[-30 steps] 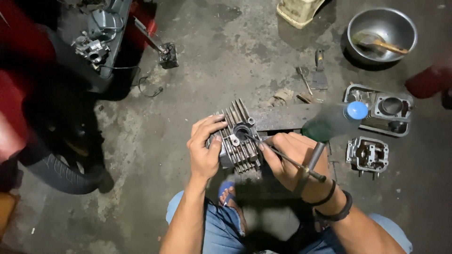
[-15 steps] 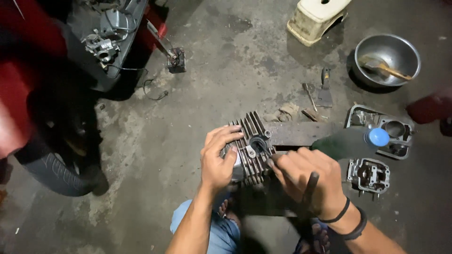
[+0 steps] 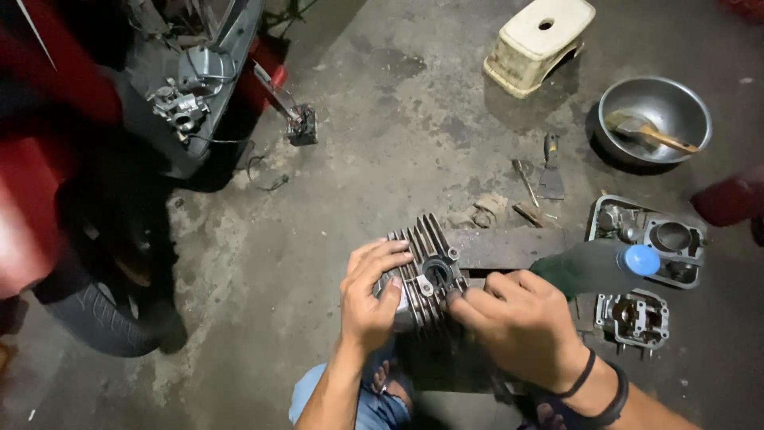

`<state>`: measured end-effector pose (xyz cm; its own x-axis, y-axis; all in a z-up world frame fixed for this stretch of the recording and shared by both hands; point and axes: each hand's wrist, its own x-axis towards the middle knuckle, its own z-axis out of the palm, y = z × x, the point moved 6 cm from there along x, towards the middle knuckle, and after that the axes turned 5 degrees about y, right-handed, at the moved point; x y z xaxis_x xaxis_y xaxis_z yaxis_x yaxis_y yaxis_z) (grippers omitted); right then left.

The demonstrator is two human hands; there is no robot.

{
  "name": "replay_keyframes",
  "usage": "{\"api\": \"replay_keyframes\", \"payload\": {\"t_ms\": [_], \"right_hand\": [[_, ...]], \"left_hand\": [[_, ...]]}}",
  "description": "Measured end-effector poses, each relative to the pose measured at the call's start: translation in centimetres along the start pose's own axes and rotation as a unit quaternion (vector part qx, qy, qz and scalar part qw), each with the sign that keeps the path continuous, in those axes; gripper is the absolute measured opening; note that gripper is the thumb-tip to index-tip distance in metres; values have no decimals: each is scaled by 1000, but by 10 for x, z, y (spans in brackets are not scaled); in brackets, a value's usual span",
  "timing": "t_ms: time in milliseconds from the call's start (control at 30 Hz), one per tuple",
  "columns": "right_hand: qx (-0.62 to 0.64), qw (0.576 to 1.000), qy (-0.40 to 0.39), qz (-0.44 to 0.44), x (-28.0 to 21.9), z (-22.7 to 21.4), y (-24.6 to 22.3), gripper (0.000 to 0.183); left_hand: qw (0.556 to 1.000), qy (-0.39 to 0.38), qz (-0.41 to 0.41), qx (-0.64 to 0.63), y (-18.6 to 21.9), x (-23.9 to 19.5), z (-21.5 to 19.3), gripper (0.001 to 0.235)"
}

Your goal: Scraping carbon deposits from a motorcycle engine cylinder head using a manual tool

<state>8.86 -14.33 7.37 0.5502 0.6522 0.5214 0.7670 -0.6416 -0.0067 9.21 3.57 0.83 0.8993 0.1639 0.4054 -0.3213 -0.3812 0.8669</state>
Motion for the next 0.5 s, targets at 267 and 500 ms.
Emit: {"api": "replay_keyframes", "payload": {"t_ms": [267,500], "right_hand": [[-1,999,-10,-36,7,3,4,13],[37,998,-22,-51,8,10,12,15]], "left_hand": [[1000,6,-10,2,-1,3,2,35],[1000,8,5,6,-1,1,2,35]]}}
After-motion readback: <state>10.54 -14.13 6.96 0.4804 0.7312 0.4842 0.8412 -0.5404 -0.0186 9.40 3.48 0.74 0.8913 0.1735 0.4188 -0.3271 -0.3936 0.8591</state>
